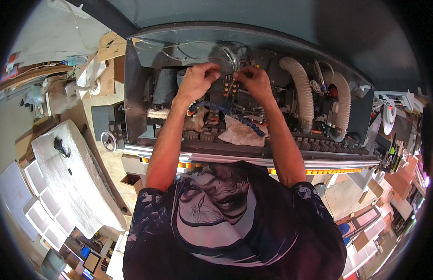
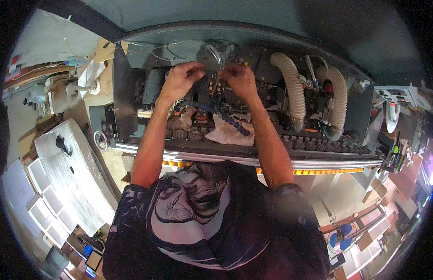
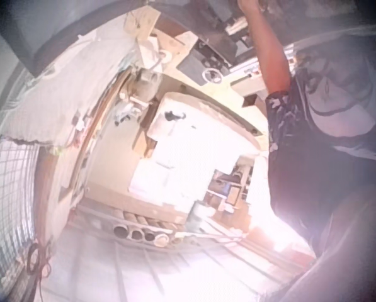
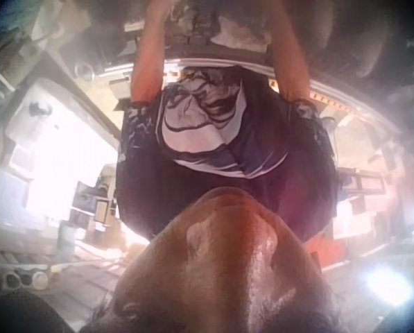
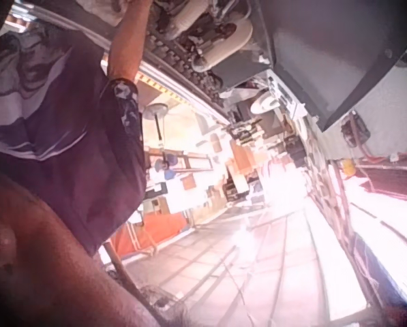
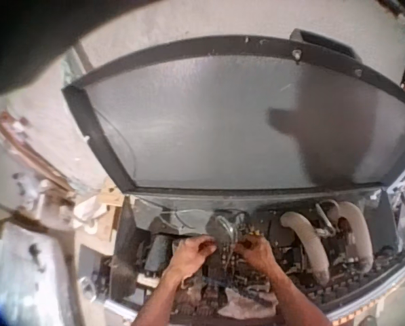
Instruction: The person works on the internal wiring of a machine, using pliers to strip and connect wires. They repeatedly adjust and secure connections within the machine's housing.
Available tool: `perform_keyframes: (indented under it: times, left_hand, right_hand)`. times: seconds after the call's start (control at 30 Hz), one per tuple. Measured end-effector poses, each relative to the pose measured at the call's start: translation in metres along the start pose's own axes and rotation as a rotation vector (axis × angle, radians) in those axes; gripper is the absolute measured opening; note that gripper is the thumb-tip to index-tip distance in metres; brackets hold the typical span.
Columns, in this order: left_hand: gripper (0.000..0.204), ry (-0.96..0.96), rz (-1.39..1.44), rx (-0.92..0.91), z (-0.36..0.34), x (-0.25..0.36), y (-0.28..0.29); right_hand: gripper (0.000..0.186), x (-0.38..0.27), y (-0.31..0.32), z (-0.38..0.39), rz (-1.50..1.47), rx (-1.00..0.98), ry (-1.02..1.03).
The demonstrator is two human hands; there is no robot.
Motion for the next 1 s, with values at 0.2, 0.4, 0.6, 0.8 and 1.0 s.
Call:
perform_keyframes:
  times: [0.2, 0.4, 0.6, 0.8, 1.0]
  left_hand:
    - [0.028, 0.004, -0.015, -0.004, -0.016, -0.016, 0.004]
    - [0.024, -0.04, 0.001, -0.014, -0.027, 0.001, -0.003]
    - [0.03, 0.002, -0.222, -0.113, -0.041, 0.005, -0.036]
    - [0.031, -0.006, -0.166, -0.042, -0.044, 0.01, -0.041]
    - [0.022, -0.011, -0.008, 0.031, -0.05, -0.004, -0.028]
  right_hand:
    - [0.025, 0.005, 0.014, -0.025, -0.357, -0.033, -0.257]
    - [0.028, 0.009, 0.024, -0.033, -0.208, -0.064, -0.221]
    - [0.041, 0.007, 0.019, -0.011, -0.295, -0.21, -0.189]
    - [0.045, 0.007, 0.02, 0.019, -0.3, -0.341, -0.167]
    - [0.036, -0.002, 0.021, -0.005, -0.281, -0.157, -0.095]
Point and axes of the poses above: each hand's wrist, its own z-axis away from the middle knuckle, its own y-axis out of the back of the hand, x = y × z, the point moved 3 cm from there along -z, towards the middle knuckle, and after that the axes turned 10 degrees about z, right-handed, at the moved point
